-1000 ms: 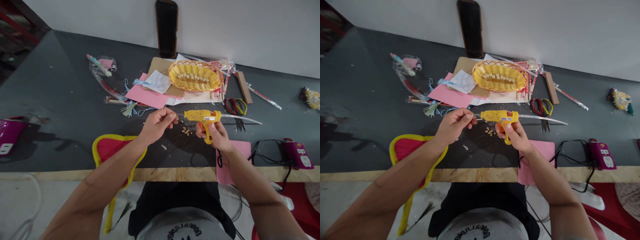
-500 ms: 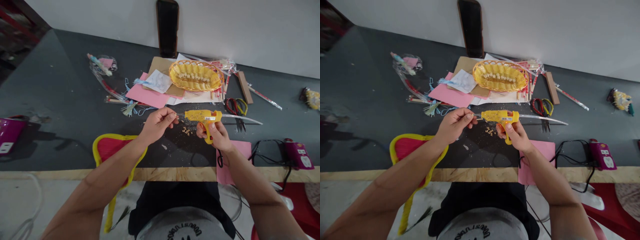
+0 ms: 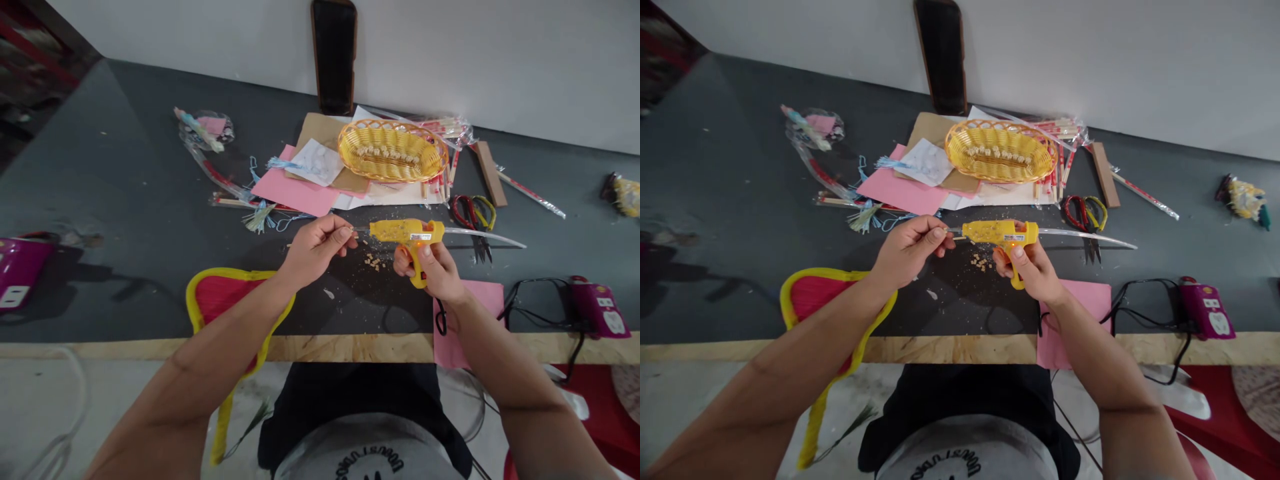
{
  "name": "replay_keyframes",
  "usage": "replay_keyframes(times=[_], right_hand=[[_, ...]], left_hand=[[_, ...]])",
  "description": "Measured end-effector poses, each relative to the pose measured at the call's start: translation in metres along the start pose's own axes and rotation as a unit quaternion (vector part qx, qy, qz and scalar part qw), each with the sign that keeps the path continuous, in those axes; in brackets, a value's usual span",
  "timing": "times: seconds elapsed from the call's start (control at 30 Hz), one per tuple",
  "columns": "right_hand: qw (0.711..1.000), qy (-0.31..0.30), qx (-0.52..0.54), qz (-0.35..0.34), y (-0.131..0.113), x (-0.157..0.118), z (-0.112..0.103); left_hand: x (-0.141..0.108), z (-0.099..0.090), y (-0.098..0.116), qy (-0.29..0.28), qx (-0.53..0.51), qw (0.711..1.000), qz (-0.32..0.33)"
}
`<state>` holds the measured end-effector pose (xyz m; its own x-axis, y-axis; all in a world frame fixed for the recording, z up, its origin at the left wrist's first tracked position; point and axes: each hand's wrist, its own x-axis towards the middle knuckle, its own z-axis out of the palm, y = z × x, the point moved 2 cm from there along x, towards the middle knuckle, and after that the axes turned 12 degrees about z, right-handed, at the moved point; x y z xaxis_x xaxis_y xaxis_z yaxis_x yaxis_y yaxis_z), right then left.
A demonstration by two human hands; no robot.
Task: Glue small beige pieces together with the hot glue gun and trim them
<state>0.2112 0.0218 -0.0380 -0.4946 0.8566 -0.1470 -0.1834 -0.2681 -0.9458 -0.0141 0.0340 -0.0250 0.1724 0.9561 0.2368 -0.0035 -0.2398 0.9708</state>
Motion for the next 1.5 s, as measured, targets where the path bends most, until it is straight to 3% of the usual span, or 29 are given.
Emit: replay_keyframes(times=[1.07,1.17,1.37,1.5], right_hand=[[1.0,-0.012,-0.005,-0.009,-0.002,0.002,0.003],[1.0,0.019,0.008,-0.003,-0.004,0.002,0.002],[0.989,0.141,0.032,0.001,-0.011,0.005,-0.009],[0.984,0.173,0.04,0.016,-0.016,0.009,-0.016]], left_hand=[[-0.001,-0.001,0.0,-0.002,0.038,0.999,0.019],[0.0,-0.002,-0.002,0.01,0.023,1.0,0.012],[0.001,-0.001,-0.002,0.03,0.002,1.0,0.002],[0.001,0.001,0.0,0.026,-0.012,1.0,0.0]])
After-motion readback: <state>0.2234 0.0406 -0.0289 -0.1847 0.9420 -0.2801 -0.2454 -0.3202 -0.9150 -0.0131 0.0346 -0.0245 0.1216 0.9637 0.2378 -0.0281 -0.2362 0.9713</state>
